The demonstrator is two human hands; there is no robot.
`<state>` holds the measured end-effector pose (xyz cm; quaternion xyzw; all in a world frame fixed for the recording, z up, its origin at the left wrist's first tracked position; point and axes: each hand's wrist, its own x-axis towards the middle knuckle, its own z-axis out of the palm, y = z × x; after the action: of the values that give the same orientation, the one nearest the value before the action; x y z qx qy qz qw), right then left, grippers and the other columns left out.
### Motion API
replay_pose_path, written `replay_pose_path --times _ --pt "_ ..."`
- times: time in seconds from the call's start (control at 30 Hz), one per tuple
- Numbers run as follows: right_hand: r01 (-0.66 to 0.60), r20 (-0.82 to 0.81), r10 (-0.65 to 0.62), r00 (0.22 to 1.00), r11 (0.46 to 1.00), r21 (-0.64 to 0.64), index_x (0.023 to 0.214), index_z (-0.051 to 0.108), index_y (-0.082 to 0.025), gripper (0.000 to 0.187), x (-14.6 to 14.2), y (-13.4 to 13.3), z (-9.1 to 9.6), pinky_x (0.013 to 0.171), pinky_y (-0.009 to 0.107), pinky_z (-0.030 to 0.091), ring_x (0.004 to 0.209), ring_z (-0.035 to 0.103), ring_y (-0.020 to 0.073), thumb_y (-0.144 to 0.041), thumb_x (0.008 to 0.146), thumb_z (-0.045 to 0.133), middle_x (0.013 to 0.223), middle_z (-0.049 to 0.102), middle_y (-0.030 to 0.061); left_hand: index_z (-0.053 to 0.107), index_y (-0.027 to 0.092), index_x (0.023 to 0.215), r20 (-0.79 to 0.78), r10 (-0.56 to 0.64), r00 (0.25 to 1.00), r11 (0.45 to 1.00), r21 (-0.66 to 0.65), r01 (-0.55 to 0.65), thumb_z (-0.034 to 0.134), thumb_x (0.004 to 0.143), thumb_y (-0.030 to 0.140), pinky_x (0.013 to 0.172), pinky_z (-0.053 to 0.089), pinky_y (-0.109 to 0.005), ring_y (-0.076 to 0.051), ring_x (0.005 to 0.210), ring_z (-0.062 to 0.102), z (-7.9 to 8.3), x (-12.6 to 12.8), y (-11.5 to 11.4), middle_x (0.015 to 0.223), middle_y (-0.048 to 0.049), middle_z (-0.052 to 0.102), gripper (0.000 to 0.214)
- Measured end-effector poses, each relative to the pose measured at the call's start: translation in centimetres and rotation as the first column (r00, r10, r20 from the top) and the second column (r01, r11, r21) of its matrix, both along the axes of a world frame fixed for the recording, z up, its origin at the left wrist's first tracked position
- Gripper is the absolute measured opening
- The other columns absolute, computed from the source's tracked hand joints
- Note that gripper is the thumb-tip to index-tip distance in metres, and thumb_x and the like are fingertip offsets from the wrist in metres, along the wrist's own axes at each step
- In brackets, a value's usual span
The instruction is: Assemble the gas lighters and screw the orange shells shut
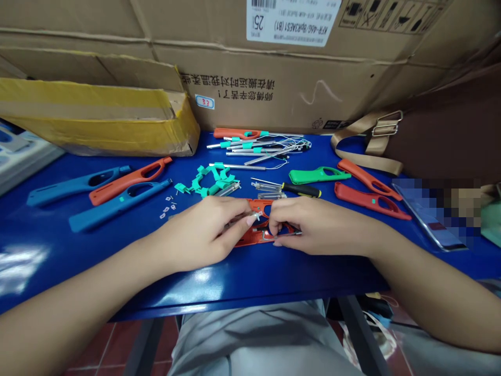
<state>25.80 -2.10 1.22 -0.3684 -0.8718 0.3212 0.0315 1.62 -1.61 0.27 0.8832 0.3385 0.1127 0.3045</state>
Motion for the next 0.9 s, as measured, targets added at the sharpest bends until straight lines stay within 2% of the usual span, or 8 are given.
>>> replay_pose_path --times 0.13,0.23,0.37,0.43,0.5,0.57,0.67,0.9 --pt "0.054 -0.048 -0.055 0.997 0.998 -0.030 0.086 0.068 -0.019 0.009 -0.1 -0.1 0.1 0.064 0.023 0.040 0.071 0.053 0.0094 -0.010 0.084 0.065 0.086 0.064 -0.0022 0.064 0.017 0.093 -0.027 0.044 0.999 0.998 -0.052 -0.046 0.043 0.104 0.036 0.065 0.040 -0.029 -0.015 0.070 0.055 -0.1 0.1 0.0 0.079 -0.0004 0.061 0.030" --pt "0.137 -0.061 -0.142 0.988 0.988 -0.073 0.085 0.069 -0.019 0.002 -0.1 -0.1 0.1 0.056 0.023 0.038 0.063 0.050 0.0091 -0.019 0.085 0.067 0.076 0.062 -0.0032 0.062 0.018 0.089 -0.031 0.060 0.998 0.994 -0.085 -0.062 0.044 0.104 0.036 0.063 0.039 -0.028 -0.013 0.066 0.053 -0.2 0.2 -0.2 0.074 0.0011 0.059 0.029" --pt "0.217 -0.034 -0.227 0.973 0.957 -0.191 0.086 0.069 -0.020 0.007 0.0 -0.1 0.0 0.050 0.021 0.038 0.057 0.053 0.0088 -0.027 0.086 0.067 0.068 0.062 -0.0040 0.061 0.019 0.087 -0.039 0.067 0.997 0.990 -0.120 -0.072 0.045 0.104 0.035 0.061 0.038 -0.028 -0.012 0.063 0.051 -0.1 0.3 -0.4 0.071 0.0026 0.058 0.029" --pt "0.240 -0.049 -0.272 0.961 0.910 -0.337 0.088 0.066 -0.020 0.010 -0.1 0.0 -0.1 0.047 0.020 0.041 0.053 0.057 0.0090 -0.029 0.087 0.067 0.064 0.062 -0.0046 0.062 0.019 0.088 -0.041 0.075 0.996 0.990 -0.119 -0.079 0.045 0.104 0.036 0.061 0.038 -0.027 -0.012 0.062 0.051 0.0 0.3 -0.5 0.071 0.0025 0.058 0.029" --pt "0.259 -0.072 -0.334 0.940 0.835 -0.485 0.088 0.064 -0.019 0.012 -0.1 0.0 -0.2 0.049 0.020 0.048 0.054 0.063 0.0108 -0.029 0.087 0.068 0.061 0.065 -0.0039 0.064 0.018 0.089 -0.035 0.080 0.996 0.989 -0.119 -0.084 0.045 0.104 0.036 0.061 0.038 -0.027 -0.012 0.062 0.051 0.0 0.3 -0.4 0.072 0.0022 0.059 0.030" --pt "0.276 -0.106 -0.398 0.911 0.782 -0.559 0.087 0.063 -0.018 0.010 -0.2 0.2 -0.3 0.052 0.020 0.053 0.058 0.069 0.0121 -0.025 0.085 0.069 0.062 0.068 -0.0025 0.065 0.018 0.091 -0.021 0.082 0.996 0.988 -0.127 -0.084 0.045 0.103 0.036 0.061 0.038 -0.026 -0.012 0.063 0.053 0.0 0.4 -0.4 0.074 0.0016 0.061 0.029" --pt "0.282 -0.166 -0.449 0.878 0.765 -0.579 0.085 0.065 -0.017 0.009 0.0 0.6 -0.6 0.053 0.019 0.055 0.057 0.069 0.0110 -0.024 0.085 0.071 0.062 0.069 -0.0019 0.066 0.018 0.096 0.003 0.082 0.997 0.987 -0.138 -0.081 0.046 0.104 0.036 0.063 0.040 -0.026 -0.013 0.066 0.056 -0.2 0.5 -0.2 0.079 0.0006 0.065 0.028" --pt "0.297 -0.262 -0.517 0.815 0.761 -0.576 0.087 0.070 -0.015 0.017 1.1 0.6 -1.7 0.047 0.018 0.055 0.050 0.063 0.0086 -0.030 0.082 0.077 0.059 0.065 -0.0036 0.068 0.020 0.106 0.019 0.084 0.996 0.982 -0.170 -0.079 0.047 0.104 0.036 0.072 0.045 -0.027 -0.015 0.080 0.064 -0.6 0.5 -0.2 0.094 -0.0008 0.071 0.027"
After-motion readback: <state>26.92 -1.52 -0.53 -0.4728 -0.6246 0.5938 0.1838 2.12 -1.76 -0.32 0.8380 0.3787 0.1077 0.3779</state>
